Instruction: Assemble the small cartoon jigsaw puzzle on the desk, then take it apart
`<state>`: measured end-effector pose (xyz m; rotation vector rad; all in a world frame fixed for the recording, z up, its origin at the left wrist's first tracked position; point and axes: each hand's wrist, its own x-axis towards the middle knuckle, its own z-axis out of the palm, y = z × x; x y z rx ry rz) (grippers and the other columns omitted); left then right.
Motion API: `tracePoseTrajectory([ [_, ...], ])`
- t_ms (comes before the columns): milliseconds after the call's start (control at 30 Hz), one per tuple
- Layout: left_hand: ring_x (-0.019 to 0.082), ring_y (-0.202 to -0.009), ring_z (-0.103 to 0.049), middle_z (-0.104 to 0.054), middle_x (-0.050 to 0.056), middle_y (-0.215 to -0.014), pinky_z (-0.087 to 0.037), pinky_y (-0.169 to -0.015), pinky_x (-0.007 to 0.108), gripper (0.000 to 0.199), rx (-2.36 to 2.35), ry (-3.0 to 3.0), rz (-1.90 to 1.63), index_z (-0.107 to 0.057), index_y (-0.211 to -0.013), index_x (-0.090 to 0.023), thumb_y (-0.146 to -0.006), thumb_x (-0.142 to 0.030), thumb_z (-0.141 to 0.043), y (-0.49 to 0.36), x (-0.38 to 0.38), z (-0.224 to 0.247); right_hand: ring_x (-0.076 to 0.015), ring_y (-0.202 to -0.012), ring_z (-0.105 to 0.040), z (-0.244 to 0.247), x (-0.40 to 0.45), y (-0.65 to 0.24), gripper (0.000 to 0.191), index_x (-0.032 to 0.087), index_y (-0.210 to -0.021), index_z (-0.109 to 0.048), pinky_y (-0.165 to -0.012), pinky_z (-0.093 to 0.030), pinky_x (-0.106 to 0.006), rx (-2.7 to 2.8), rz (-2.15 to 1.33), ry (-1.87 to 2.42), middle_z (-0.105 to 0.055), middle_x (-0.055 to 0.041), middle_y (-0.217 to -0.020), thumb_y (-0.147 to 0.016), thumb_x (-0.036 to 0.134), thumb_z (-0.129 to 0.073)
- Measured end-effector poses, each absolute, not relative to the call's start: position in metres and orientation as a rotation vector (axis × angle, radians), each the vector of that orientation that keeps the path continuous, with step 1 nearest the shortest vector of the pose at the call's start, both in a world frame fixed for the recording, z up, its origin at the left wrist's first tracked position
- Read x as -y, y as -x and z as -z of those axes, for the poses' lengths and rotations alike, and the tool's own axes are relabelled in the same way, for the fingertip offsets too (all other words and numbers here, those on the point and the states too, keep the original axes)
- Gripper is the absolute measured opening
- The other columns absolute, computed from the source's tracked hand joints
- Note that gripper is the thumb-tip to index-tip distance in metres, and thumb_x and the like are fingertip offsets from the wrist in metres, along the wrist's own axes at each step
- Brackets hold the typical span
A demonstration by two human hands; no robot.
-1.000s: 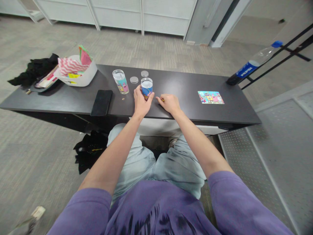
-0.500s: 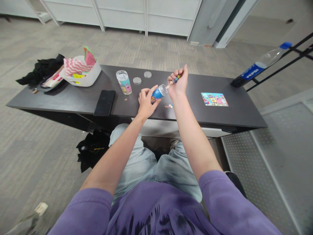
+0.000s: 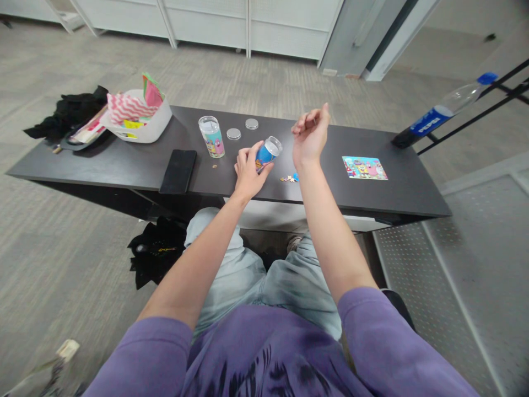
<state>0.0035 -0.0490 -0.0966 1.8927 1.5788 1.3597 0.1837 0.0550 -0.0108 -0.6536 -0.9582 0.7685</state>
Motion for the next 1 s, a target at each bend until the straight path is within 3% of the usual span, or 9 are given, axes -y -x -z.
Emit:
tracePoseTrajectory([
  [100,0.048,-0.172,-0.062,-0.063,0.023,-0.173,-0.05,-0.147,0.065,0.086,-1.556,-1.771,-1.408,-0.053,-0.184,-0.027,-0.109,-0.036,-0.095,-0.003,0.039,0.105,-0.0273,-0.083,-0.075,0.025,-0.024,-0.223,0.085,0.034,-0.094,-0.059,-0.089,-0.071,-0.049,1.201,-0.558,0.934,-0.067,-0.0042,-0.089,-0.11,0.117,-0.049],
  [200,0.049,-0.177,-0.06,-0.061,0.026,-0.176,-0.044,-0.152,0.066,0.087,-1.543,-1.719,-1.424,-0.046,-0.18,-0.024,-0.11,-0.04,-0.095,-0.005,0.03,0.113,-0.0425,-0.135,-0.085,0.042,0.038,-0.251,0.073,0.03,-0.128,-0.081,-0.128,-0.069,-0.065,1.651,-0.318,1.311,-0.088,-0.0191,-0.137,-0.112,0.1,-0.065],
  [300,0.049,-0.181,-0.056,-0.059,0.028,-0.176,-0.039,-0.156,0.066,0.089,-1.516,-1.726,-1.435,-0.043,-0.178,-0.022,-0.108,-0.04,-0.096,-0.006,0.025,0.118,-0.0571,-0.185,-0.056,0.054,0.097,-0.257,0.091,0.023,-0.185,-0.071,-0.152,-0.047,-0.082,2.043,-0.223,1.643,-0.061,-0.0275,-0.199,-0.116,0.081,-0.074],
  [367,0.049,-0.181,-0.056,-0.058,0.029,-0.175,-0.038,-0.158,0.064,0.089,-1.494,-1.745,-1.45,-0.043,-0.177,-0.021,-0.109,-0.041,-0.096,-0.005,0.024,0.121,-0.059,-0.196,-0.04,0.057,0.119,-0.252,0.101,0.025,-0.201,-0.06,-0.157,-0.039,-0.085,2.215,-0.233,1.742,-0.046,-0.0225,-0.211,-0.117,0.079,-0.077],
  [467,0.047,-0.179,-0.057,-0.058,0.029,-0.175,-0.037,-0.158,0.062,0.089,-1.489,-1.782,-1.464,-0.04,-0.179,-0.019,-0.111,-0.039,-0.094,-0.004,0.024,0.122,-0.0533,-0.2,-0.036,0.054,0.13,-0.242,0.091,0.028,-0.202,-0.062,-0.163,-0.032,-0.078,2.369,-0.243,1.713,-0.044,-0.0162,-0.213,-0.124,0.074,-0.069],
  [600,0.046,-0.178,-0.058,-0.059,0.028,-0.173,-0.036,-0.159,0.062,0.089,-1.508,-1.796,-1.467,-0.041,-0.18,-0.019,-0.11,-0.035,-0.093,-0.003,0.025,0.12,-0.051,-0.199,-0.038,0.051,0.128,-0.243,0.082,0.022,-0.196,-0.07,-0.166,-0.028,-0.072,2.411,-0.344,1.585,-0.049,-0.0163,-0.21,-0.128,0.067,-0.065],
  [733,0.046,-0.179,-0.057,-0.058,0.03,-0.173,-0.035,-0.159,0.061,0.087,-1.503,-1.797,-1.478,-0.042,-0.179,-0.015,-0.11,-0.033,-0.092,-0.004,0.026,0.119,-0.0481,-0.191,-0.054,0.055,0.123,-0.253,0.065,0.031,-0.182,-0.084,-0.163,-0.037,-0.072,2.272,-0.494,1.494,-0.063,-0.012,-0.201,-0.128,0.059,-0.062],
  [933,0.045,-0.181,-0.055,-0.06,0.028,-0.174,-0.033,-0.161,0.062,0.088,-1.515,-1.768,-1.461,-0.043,-0.177,-0.019,-0.106,-0.032,-0.094,-0.003,0.025,0.116,-0.0639,-0.169,-0.063,0.059,0.109,-0.268,0.066,0.028,-0.163,-0.094,-0.142,-0.053,-0.086,2.011,-0.438,1.655,-0.078,-0.0247,-0.178,-0.109,0.066,-0.092],
  [1000,0.046,-0.182,-0.054,-0.06,0.029,-0.174,-0.033,-0.161,0.063,0.088,-1.515,-1.76,-1.447,-0.043,-0.176,-0.019,-0.105,-0.032,-0.094,-0.002,0.025,0.114,-0.063,-0.159,-0.067,0.058,0.104,-0.272,0.058,0.028,-0.154,-0.096,-0.137,-0.055,-0.086,1.998,-0.433,1.681,-0.081,-0.0252,-0.169,-0.109,0.064,-0.092],
])
